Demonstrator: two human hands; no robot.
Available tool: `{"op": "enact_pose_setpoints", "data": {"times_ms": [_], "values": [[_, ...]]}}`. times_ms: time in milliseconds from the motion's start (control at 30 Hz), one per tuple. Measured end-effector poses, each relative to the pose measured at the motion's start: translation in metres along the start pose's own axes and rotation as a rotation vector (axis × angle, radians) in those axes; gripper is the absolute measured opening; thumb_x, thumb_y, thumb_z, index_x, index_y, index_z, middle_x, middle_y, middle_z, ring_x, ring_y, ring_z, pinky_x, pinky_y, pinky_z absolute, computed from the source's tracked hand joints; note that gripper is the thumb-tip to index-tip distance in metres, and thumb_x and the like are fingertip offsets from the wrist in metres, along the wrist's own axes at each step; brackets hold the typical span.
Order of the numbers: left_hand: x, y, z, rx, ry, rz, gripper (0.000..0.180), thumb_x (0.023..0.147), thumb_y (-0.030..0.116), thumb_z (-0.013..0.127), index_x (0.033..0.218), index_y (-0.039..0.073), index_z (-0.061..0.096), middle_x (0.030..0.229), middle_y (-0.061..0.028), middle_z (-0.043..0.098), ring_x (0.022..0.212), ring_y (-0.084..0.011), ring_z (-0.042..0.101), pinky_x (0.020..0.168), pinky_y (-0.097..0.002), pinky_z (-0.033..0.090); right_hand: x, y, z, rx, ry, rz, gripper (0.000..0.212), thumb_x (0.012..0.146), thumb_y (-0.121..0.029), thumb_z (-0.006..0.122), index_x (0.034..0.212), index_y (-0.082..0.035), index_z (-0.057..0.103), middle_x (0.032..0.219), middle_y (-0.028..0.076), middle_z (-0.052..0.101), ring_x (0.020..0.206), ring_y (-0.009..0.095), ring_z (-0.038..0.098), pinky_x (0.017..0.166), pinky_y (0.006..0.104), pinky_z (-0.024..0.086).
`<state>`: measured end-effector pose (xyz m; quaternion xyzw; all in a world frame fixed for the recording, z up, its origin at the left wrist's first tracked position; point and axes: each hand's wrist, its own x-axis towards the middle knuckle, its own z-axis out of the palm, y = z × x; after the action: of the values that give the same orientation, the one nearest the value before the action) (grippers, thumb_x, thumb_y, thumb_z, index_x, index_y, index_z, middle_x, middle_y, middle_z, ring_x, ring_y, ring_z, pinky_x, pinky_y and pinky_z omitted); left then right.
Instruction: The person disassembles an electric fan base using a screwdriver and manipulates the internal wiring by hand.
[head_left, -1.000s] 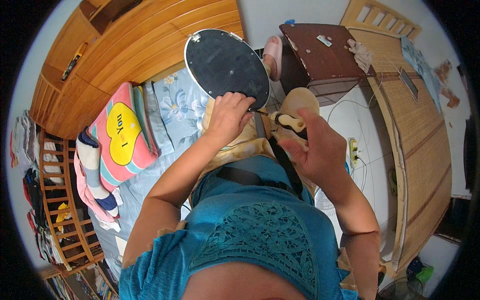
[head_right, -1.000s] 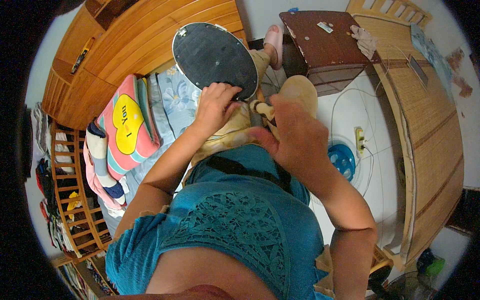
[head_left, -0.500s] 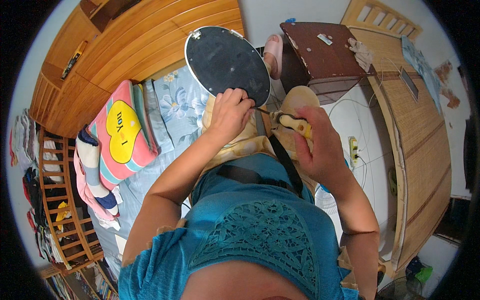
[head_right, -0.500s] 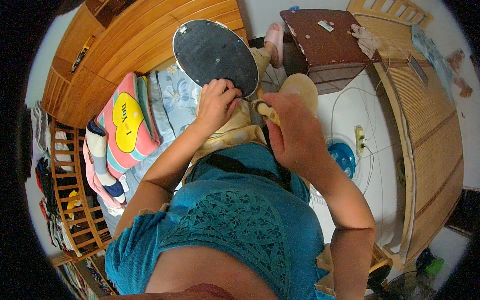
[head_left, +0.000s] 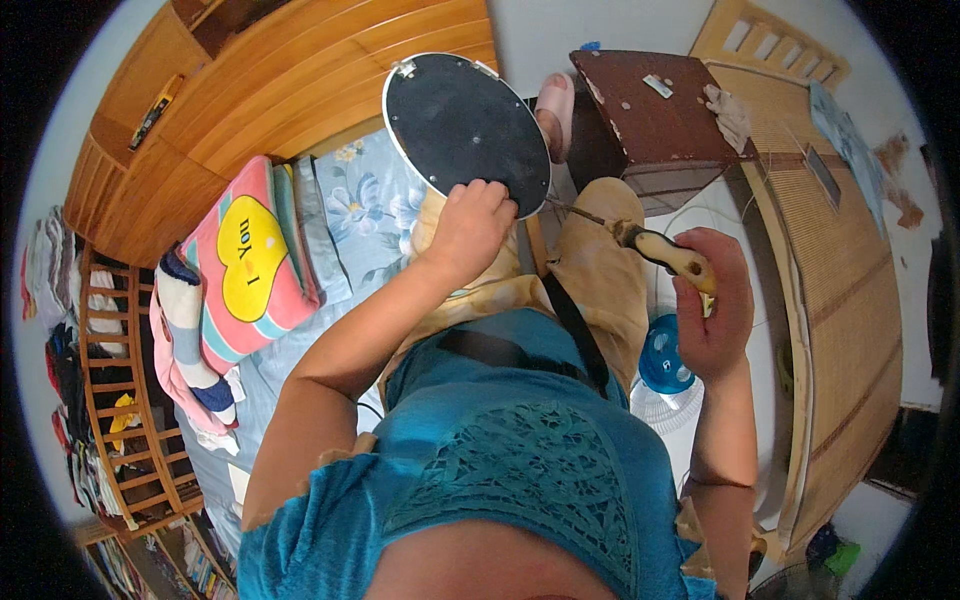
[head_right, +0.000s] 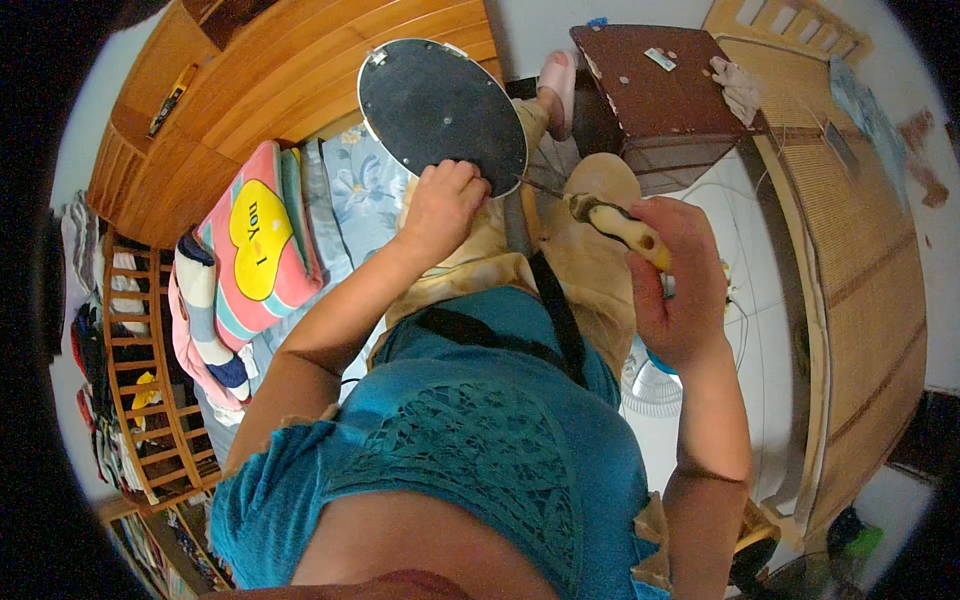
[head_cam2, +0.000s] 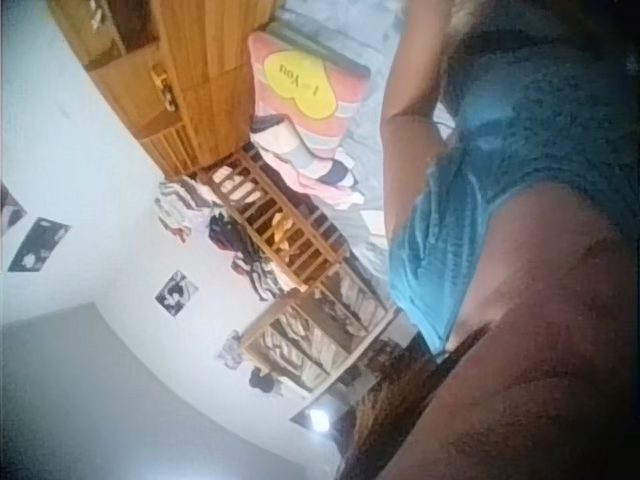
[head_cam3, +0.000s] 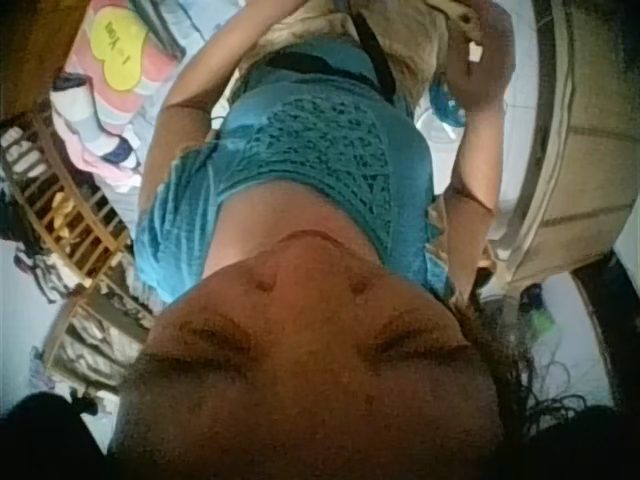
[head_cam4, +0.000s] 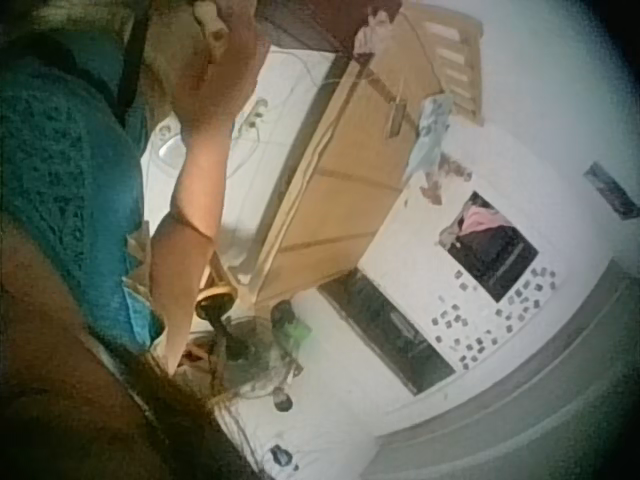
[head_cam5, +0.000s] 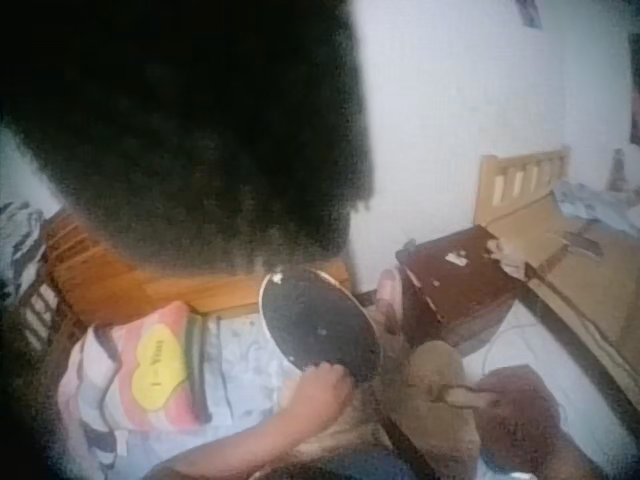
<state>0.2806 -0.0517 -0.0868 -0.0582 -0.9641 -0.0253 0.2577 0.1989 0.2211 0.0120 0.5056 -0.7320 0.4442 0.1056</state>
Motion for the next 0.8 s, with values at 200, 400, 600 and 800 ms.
{"op": "enact_pose_setpoints", "data": {"times_ms": [200, 400, 600, 800], "values": [[0.006, 0.003, -0.004, 0.020, -0.030, 0.034, 0.008, 0.071, 0.008, 0.053, 0.078, 0.007, 0.056, 0.082, -0.0071, 0.048, 0.078, -0.0239, 0.048, 0.067, -0.0336, 0.037, -0.002, 0.002, 0.002, 0.106, 0.056, 0.066, 0.031, 0.081, 0.001, 0.054, 0.111, -0.002, 0.051, 0.104, 0.016, 0.055, 0.094, 0.028, 0.056, 0.081, 0.0340, 0.046], [0.000, -0.007, -0.015, -0.244, 0.113, -0.071, 0.008, 0.073, 0.006, 0.059, 0.081, 0.005, 0.057, 0.080, -0.0100, 0.057, 0.078, -0.0279, 0.056, 0.069, -0.0364, 0.045, -0.007, 0.006, 0.005, 0.111, 0.088, 0.134, 0.030, 0.079, 0.002, 0.054, 0.108, -0.002, 0.052, 0.102, 0.016, 0.056, 0.092, 0.028, 0.057, 0.081, 0.0339, 0.045], [-0.028, -0.083, -0.061, -0.306, 0.580, -0.701, 0.009, 0.078, 0.004, 0.060, 0.087, 0.004, 0.061, 0.080, -0.0121, 0.063, 0.069, -0.0271, 0.061, 0.063, -0.0344, 0.049, -0.008, 0.008, 0.007, 0.135, 0.105, 0.160, 0.030, 0.077, 0.002, 0.053, 0.107, -0.002, 0.053, 0.101, 0.016, 0.057, 0.091, 0.027, 0.057, 0.081, 0.0335, 0.046], [-0.166, -0.147, 0.050, -0.007, -0.150, -0.830, 0.014, 0.079, 0.015, 0.056, 0.086, 0.006, 0.063, 0.083, -0.0180, 0.064, 0.079, -0.0351, 0.061, 0.070, -0.0415, 0.049, 0.002, 0.002, 0.021, 0.223, 0.094, 0.153, 0.027, 0.076, 0.000, 0.054, 0.103, -0.002, 0.055, 0.100, 0.015, 0.058, 0.090, 0.026, 0.058, 0.079, 0.0331, 0.046]]}}
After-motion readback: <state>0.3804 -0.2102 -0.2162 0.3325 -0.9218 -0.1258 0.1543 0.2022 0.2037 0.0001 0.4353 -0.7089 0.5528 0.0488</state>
